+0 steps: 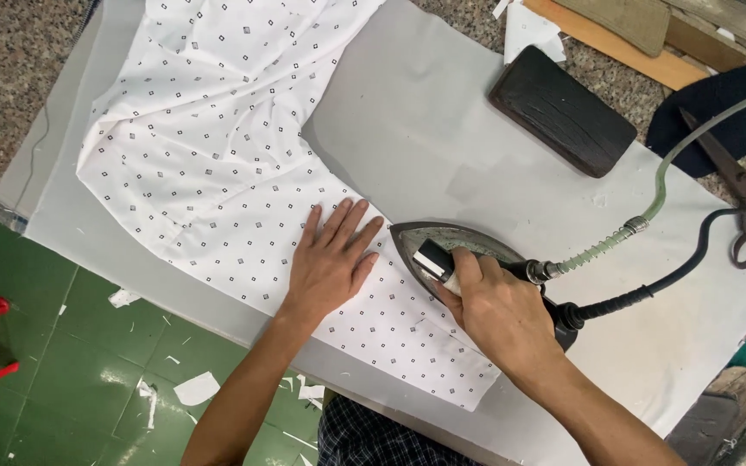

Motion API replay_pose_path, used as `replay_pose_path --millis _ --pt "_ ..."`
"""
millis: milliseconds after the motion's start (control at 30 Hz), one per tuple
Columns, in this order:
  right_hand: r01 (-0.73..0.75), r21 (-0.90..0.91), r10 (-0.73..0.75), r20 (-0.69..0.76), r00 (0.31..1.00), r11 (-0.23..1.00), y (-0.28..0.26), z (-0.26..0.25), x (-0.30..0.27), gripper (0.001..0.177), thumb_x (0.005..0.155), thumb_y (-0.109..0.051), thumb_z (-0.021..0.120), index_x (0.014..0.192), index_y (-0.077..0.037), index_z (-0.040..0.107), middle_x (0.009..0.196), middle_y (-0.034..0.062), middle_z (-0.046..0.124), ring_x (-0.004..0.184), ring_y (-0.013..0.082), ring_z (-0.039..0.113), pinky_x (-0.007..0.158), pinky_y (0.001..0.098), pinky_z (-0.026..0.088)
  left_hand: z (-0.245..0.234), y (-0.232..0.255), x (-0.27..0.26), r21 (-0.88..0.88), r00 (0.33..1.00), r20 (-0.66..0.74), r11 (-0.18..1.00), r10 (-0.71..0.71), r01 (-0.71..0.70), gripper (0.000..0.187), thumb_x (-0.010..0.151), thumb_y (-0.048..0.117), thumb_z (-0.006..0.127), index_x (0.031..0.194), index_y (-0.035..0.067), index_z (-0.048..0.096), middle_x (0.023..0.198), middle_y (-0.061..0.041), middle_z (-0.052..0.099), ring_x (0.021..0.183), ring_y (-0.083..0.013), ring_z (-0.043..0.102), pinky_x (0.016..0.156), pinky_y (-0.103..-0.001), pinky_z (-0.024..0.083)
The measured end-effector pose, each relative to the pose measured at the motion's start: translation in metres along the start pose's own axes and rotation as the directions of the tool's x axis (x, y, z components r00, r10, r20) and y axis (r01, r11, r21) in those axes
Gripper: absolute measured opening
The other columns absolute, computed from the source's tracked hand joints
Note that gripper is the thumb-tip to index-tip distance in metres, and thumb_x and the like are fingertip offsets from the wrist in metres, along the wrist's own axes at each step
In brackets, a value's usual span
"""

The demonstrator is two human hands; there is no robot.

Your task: The person irons a white patterned garment on a worktable. They unfold and smooth the fabric, then use a steam iron to press the material, repeatedly moving the iron back and forth while holding the fabric in place.

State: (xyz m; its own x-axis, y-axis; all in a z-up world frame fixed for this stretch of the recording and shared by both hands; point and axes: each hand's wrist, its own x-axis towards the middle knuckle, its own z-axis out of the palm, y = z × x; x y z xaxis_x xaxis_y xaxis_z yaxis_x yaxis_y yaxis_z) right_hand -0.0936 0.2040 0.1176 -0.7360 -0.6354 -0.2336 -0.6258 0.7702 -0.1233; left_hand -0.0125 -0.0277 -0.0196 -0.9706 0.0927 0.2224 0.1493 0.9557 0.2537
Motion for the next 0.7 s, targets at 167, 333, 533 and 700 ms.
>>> replay_pose_path --millis 167,333,533,700 --pt "-0.003 0.052 0.002 0.014 1.0 0.999 0.0 -0.007 0.003 0.046 0.091 -0.042 0.067 0.121 -0.007 0.061 0.07 0.0083 0.066 0.055 0.0268 0.073 0.044 0.0411 0.056 -0.004 -0.005 -0.004 0.008 1.0 -0.017 1.0 0.012 -0.012 0.049 0.102 0.047 0.047 0.144 0.025 0.058 0.156 -0.007 0.049 0.148 -0.0271 0.039 0.121 -0.056 0.022" --pt "-0.012 0.052 0.01 0.035 0.999 0.999 0.001 -0.004 0.002 0.048 0.092 -0.045 0.066 0.121 -0.007 0.061 0.07 0.0091 0.066 0.056 0.0274 0.073 0.044 0.0422 0.056 -0.001 -0.006 -0.001 -0.007 1.0 -0.023 1.0 0.011 -0.011 0.049 0.102 0.048 0.047 0.144 0.025 0.058 0.156 -0.007 0.049 0.148 -0.0271 0.038 0.122 -0.056 0.02" --pt "-0.014 0.024 0.013 0.045 0.999 1.0 0.001 0.001 0.003 0.046 0.093 -0.045 0.064 0.121 -0.008 0.06 0.069 0.0079 0.067 0.054 0.0262 0.073 0.044 0.0406 0.056 -0.002 -0.007 0.001 -0.026 1.0 -0.012 1.0 0.004 -0.004 0.049 0.102 0.047 0.047 0.145 0.026 0.058 0.157 -0.006 0.049 0.148 -0.0262 0.038 0.122 -0.055 0.019" --pt "-0.009 -0.013 0.009 0.013 1.0 1.0 -0.005 0.007 0.013 0.044 0.095 -0.045 0.061 0.121 -0.009 0.06 0.067 0.0056 0.065 0.052 0.0249 0.072 0.043 0.04 0.055 0.0 -0.009 0.001 -0.039 1.0 -0.006 0.999 0.002 -0.002 0.049 0.102 0.047 0.046 0.145 0.027 0.058 0.157 -0.005 0.048 0.149 -0.025 0.037 0.123 -0.055 0.018"
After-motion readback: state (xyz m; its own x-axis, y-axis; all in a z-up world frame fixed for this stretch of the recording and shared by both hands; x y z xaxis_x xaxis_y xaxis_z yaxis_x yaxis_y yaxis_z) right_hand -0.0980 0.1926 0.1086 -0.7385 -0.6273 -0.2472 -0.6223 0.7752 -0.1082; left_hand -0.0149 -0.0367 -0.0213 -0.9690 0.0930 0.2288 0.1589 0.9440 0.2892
